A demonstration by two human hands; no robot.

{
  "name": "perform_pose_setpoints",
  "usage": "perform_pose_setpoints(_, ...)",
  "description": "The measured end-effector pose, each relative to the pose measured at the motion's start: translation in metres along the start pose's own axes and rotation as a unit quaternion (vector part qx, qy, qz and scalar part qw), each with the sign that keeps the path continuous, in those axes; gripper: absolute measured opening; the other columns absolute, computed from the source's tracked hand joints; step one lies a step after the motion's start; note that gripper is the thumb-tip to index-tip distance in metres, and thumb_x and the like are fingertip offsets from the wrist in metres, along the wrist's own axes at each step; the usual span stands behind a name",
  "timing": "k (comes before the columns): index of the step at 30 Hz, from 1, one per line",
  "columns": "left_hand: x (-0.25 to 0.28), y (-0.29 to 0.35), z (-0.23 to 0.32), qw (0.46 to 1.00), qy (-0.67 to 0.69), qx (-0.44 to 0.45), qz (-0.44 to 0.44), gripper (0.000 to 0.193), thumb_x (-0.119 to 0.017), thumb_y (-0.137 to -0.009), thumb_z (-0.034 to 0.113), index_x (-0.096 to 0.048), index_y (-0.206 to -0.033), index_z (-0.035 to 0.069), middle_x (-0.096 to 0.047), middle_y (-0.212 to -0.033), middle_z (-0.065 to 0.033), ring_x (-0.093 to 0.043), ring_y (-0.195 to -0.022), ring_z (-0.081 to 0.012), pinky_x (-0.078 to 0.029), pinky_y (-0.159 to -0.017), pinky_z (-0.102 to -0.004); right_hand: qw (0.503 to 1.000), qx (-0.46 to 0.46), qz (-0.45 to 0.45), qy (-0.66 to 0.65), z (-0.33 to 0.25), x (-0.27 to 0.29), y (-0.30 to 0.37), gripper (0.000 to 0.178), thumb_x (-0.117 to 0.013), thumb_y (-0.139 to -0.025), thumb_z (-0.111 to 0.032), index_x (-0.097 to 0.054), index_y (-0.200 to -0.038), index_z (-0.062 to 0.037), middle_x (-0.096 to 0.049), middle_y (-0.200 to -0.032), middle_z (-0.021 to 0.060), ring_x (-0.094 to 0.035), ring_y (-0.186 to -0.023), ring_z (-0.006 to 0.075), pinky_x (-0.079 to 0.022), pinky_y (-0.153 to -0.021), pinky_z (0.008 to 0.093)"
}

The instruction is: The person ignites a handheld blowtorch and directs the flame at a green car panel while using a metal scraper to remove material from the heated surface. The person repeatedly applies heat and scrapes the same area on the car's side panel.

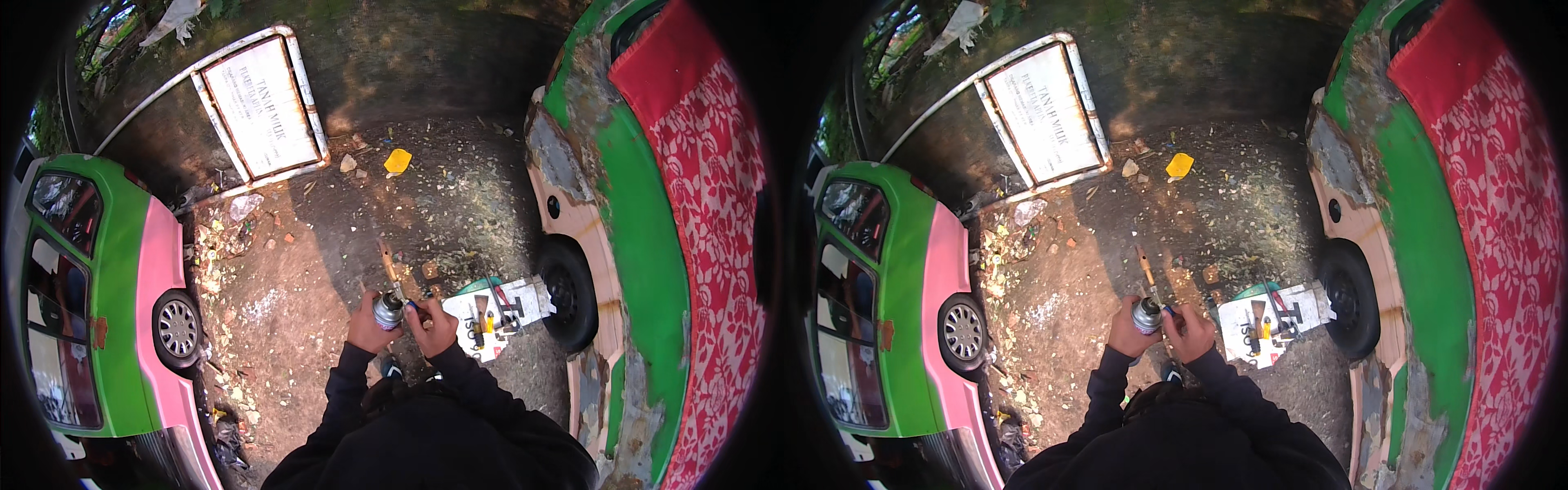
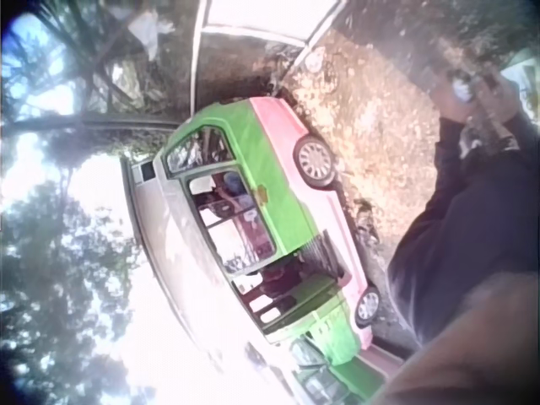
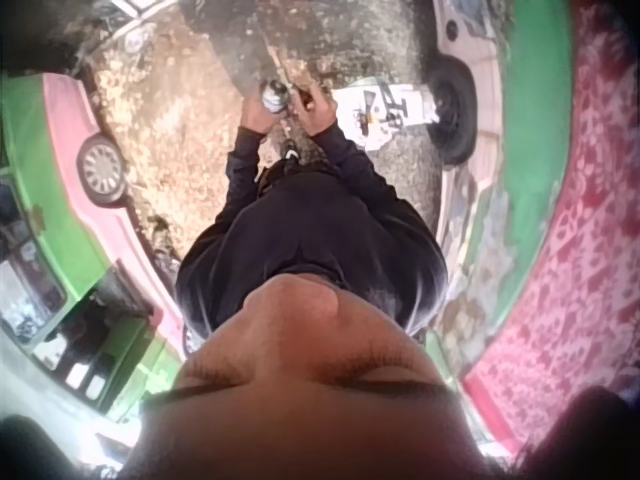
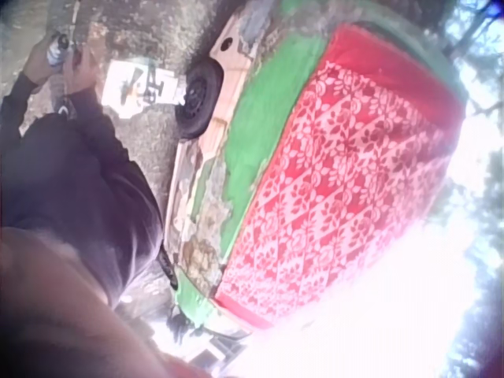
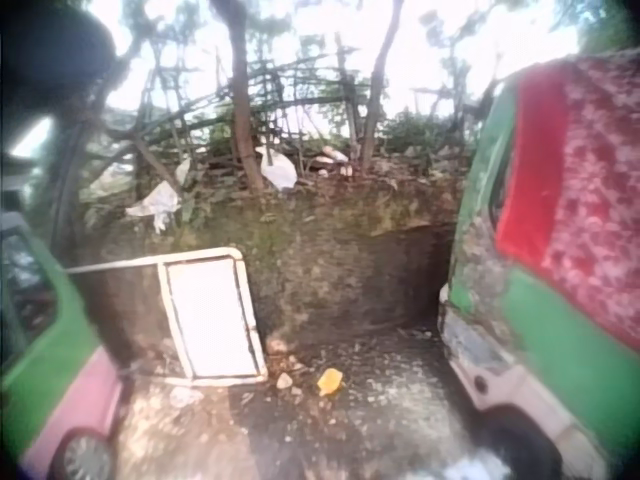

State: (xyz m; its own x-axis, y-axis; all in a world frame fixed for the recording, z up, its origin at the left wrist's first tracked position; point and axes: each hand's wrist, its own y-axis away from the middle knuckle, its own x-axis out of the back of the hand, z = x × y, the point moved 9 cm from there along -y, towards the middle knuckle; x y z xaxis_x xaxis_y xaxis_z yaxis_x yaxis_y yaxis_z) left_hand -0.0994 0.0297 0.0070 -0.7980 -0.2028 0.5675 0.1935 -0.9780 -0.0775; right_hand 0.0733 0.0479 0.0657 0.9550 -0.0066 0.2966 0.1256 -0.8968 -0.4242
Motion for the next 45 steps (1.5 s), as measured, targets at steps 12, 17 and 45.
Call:
perform_pose_setpoints(12, -0.004, -0.009, 0.008, 0.999, -0.004, -0.004, -0.044, 0.079, -0.089, -0.059, 0.027, -0.047, -0.123, 0.006, -0.068, -0.101, -0.0252, -0.067, -0.094, -0.0459, -0.055, -0.078, -0.0506, 0.999, -0.052, 0.012, 0.009, 0.017, -0.001, 0.007, 0.017, -0.070, -0.094, -0.009, -0.057, -0.091, 0.0013, -0.071, -0.073, 0.0111, -0.073, -0.067, 0.0150, -0.055, -0.057, 0.0268)
perform_pose_setpoints(17, -0.004, -0.010, 0.009, 0.999, -0.014, -0.018, -0.045, 0.079, -0.089, -0.060, 0.027, -0.046, -0.123, 0.006, -0.068, -0.100, -0.0252, -0.068, -0.093, -0.0458, -0.056, -0.077, -0.0511, 0.998, -0.067, 0.015, 0.012, 0.019, -0.001, 0.008, 0.018, -0.068, -0.096, -0.010, -0.056, -0.091, 0.0019, -0.072, -0.074, 0.0116, -0.073, -0.068, 0.0138, -0.055, -0.057, 0.0260)
perform_pose_setpoints(45, -0.026, -0.021, 0.035, 0.995, -0.010, -0.050, -0.091, 0.074, -0.085, -0.060, 0.025, -0.047, -0.121, 0.006, -0.067, -0.100, -0.0260, -0.066, -0.095, -0.0464, -0.055, -0.078, -0.0507, 0.992, -0.096, 0.075, 0.032, 0.031, 0.026, 0.018, 0.026, -0.075, -0.091, -0.017, -0.056, -0.091, 0.0007, -0.071, -0.068, 0.0122, -0.071, -0.059, 0.0177, -0.054, -0.053, 0.0289)
